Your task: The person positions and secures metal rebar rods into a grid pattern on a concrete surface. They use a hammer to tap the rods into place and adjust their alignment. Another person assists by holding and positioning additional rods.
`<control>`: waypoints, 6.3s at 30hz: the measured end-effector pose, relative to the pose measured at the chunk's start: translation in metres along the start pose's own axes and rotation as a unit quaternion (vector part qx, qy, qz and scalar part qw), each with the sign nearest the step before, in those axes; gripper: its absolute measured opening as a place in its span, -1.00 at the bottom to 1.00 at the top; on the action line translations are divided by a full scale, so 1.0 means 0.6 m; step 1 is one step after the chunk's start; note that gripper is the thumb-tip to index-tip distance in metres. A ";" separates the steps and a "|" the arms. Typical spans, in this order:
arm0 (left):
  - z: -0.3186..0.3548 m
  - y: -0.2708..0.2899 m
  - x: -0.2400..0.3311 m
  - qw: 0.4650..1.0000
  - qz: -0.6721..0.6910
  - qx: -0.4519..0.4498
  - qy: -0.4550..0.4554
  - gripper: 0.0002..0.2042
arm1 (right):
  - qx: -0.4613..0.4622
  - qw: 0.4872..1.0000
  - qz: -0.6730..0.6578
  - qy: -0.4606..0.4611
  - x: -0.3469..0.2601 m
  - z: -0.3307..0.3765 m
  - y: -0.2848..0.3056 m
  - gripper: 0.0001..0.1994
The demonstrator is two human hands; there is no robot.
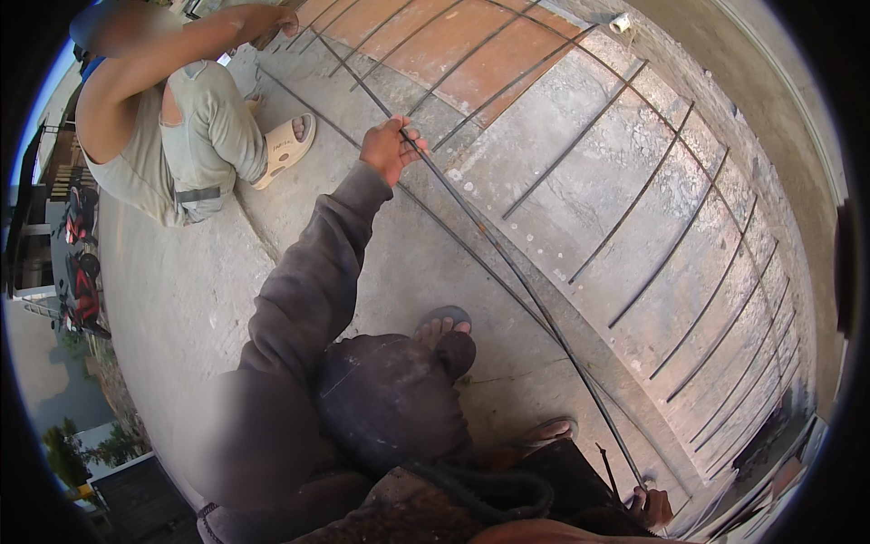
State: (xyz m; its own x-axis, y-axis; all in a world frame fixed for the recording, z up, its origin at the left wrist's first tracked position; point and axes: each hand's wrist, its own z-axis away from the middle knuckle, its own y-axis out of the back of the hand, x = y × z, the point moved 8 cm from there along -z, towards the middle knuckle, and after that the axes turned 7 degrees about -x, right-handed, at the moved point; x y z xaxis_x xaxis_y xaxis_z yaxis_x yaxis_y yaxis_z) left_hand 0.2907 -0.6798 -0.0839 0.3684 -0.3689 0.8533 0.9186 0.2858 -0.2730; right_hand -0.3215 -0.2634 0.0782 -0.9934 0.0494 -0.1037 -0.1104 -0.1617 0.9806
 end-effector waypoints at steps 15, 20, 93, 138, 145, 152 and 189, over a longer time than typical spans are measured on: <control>0.079 -0.094 -0.010 0.994 0.031 -0.107 0.013 -0.76 | 0.115 0.991 -0.041 0.058 0.040 -0.012 0.081 -0.47; 0.085 -0.050 -0.033 0.999 0.001 -0.041 0.023 -0.74 | 0.060 0.991 -0.112 -0.028 0.095 0.021 -0.016 -0.41; -0.050 0.211 -0.130 0.988 -0.069 0.140 -0.022 -0.38 | -0.073 0.947 -0.300 0.086 -0.202 -0.174 -0.343 -0.88; -0.069 0.146 -0.137 0.988 -0.066 0.137 0.017 -0.48 | 0.043 0.969 -0.237 0.049 -0.173 -0.193 -0.307 -0.84; -0.087 0.170 -0.148 0.987 -0.070 0.143 0.017 -0.47 | 0.006 0.974 -0.225 0.035 -0.182 -0.188 -0.322 -0.86; -0.083 0.154 -0.141 0.988 -0.075 0.138 0.011 -0.47 | 0.021 0.972 -0.233 0.034 -0.181 -0.195 -0.307 -0.83; -0.053 0.152 -0.080 0.989 -0.048 0.136 -0.013 -0.46 | 0.030 0.966 -0.252 0.045 -0.189 -0.186 -0.261 -0.81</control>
State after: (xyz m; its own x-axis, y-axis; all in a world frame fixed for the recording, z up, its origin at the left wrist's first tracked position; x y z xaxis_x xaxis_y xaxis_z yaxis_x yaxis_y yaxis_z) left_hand 0.3610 -0.6640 -0.1638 0.2745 -0.3847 0.8813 0.8753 0.4793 -0.0634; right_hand -0.1951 -0.3538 -0.0823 -0.8128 0.0214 -0.5822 -0.5818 -0.0826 0.8091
